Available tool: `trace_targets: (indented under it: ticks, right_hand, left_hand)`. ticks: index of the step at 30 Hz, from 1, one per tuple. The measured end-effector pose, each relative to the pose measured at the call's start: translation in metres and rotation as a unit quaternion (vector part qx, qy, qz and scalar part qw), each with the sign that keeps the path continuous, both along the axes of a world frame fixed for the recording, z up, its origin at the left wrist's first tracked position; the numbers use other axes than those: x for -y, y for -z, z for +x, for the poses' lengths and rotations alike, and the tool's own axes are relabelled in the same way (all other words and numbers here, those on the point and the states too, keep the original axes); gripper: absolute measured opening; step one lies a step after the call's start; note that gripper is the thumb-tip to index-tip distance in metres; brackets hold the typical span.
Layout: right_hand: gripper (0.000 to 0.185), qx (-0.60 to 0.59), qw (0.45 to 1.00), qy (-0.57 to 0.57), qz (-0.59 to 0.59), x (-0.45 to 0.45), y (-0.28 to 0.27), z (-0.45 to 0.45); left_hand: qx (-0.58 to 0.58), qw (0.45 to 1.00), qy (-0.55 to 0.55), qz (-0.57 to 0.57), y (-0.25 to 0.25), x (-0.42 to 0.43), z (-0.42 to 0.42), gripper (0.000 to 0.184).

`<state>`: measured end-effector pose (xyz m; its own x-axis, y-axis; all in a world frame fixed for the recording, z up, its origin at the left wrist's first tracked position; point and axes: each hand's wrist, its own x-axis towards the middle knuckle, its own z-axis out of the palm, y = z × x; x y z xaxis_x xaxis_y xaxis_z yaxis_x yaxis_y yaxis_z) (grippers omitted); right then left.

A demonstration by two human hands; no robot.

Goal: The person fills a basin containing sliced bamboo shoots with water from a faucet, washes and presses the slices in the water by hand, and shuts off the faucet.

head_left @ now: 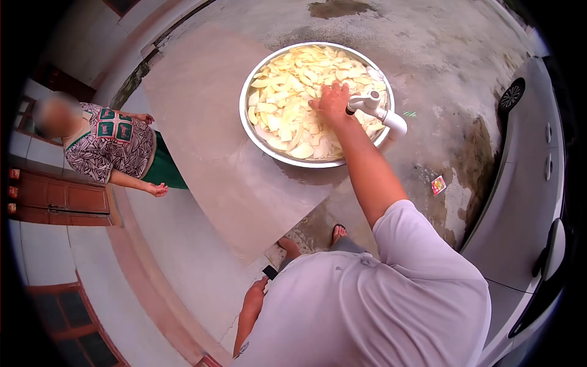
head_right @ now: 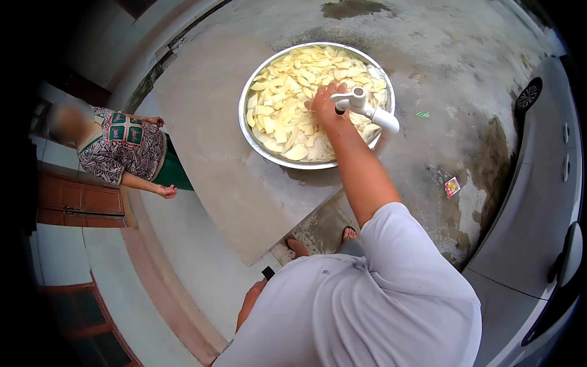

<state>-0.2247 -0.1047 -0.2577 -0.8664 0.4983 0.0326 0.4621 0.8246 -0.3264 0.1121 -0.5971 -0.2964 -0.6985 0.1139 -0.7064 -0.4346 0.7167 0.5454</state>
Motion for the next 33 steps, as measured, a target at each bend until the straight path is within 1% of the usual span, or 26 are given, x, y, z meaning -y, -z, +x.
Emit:
trace_targets:
  ticks: [1, 2, 3, 4, 6, 9, 10, 13, 14, 17, 18, 21, 22, 25, 29, 30, 33]
  right_hand:
    - [0.065, 0.093, 0.995, -0.008, -0.027, 0.003, -0.032, 0.001]
    - [0.068, 0.096, 0.995, 0.014, -0.016, 0.007, -0.038, -0.007]
    - [0.068, 0.065, 0.998, 0.019, -0.004, 0.01, -0.035, -0.018]
    - [0.067, 0.035, 0.999, 0.023, 0.008, 0.01, -0.028, -0.036]
    - [0.069, -0.002, 0.999, 0.013, 0.039, 0.009, -0.017, -0.076]
    - [0.072, -0.049, 0.998, -0.011, 0.035, -0.003, 0.027, -0.124]
    - [0.074, 0.024, 1.0, -0.012, -0.007, 0.001, 0.005, -0.118]
    - [0.072, 0.113, 0.992, 0.041, -0.033, 0.012, -0.014, -0.12]
    - [0.069, 0.13, 0.99, 0.057, -0.024, 0.018, -0.023, -0.121]
    - [0.066, 0.114, 0.989, 0.089, 0.043, 0.016, -0.03, -0.149]
    - [0.067, 0.059, 0.993, 0.082, 0.056, 0.017, -0.035, -0.157]
    - [0.069, -0.006, 0.994, -0.048, 0.096, 0.006, -0.011, -0.191]
    - [0.071, -0.018, 0.991, -0.068, 0.113, 0.006, -0.003, -0.195]
    - [0.07, 0.078, 0.994, -0.051, 0.058, 0.008, 0.004, -0.201]
    - [0.067, 0.098, 0.992, -0.042, 0.062, 0.006, 0.005, -0.197]
    - [0.054, 0.05, 0.995, -0.042, 0.08, 0.011, 0.007, -0.194]
    - [0.045, -0.052, 0.985, -0.092, 0.134, 0.034, 0.014, -0.2]
  left_hand:
    - [-0.004, 1.0, 0.003, -0.004, 0.013, 0.014, -0.007, 0.05]
    - [-0.015, 0.999, 0.037, -0.033, 0.023, 0.029, -0.016, 0.051]
    - [-0.025, 0.995, 0.072, -0.065, 0.028, 0.04, -0.024, 0.053]
    - [-0.042, 0.987, 0.114, -0.104, 0.019, 0.044, -0.033, 0.058]
    - [-0.044, 0.985, 0.121, -0.112, 0.021, 0.064, -0.044, 0.058]
    - [-0.042, 0.985, 0.109, -0.13, 0.02, 0.089, -0.05, 0.059]
    - [-0.04, 0.985, 0.1, -0.136, 0.019, 0.096, -0.053, 0.059]
    - [-0.03, 0.989, 0.062, -0.128, 0.027, 0.116, -0.048, 0.059]
    - [-0.025, 0.989, 0.071, -0.129, 0.03, 0.122, -0.045, 0.059]
    - [-0.02, 0.989, 0.078, -0.123, 0.031, 0.127, -0.045, 0.059]
    - [-0.02, 0.99, 0.072, -0.117, 0.025, 0.123, -0.045, 0.059]
    - [-0.02, 0.993, 0.045, -0.11, 0.026, 0.127, -0.041, 0.06]
    - [-0.016, 0.992, 0.041, -0.117, 0.027, 0.129, -0.039, 0.06]
    - [-0.008, 0.992, 0.028, -0.12, 0.026, 0.137, -0.029, 0.061]
    - [0.019, 0.992, 0.036, -0.116, 0.036, 0.15, -0.015, 0.061]
    - [0.013, 0.993, 0.038, -0.115, 0.037, 0.15, -0.017, 0.061]
    - [0.001, 0.993, 0.035, -0.111, 0.04, 0.142, -0.022, 0.061]
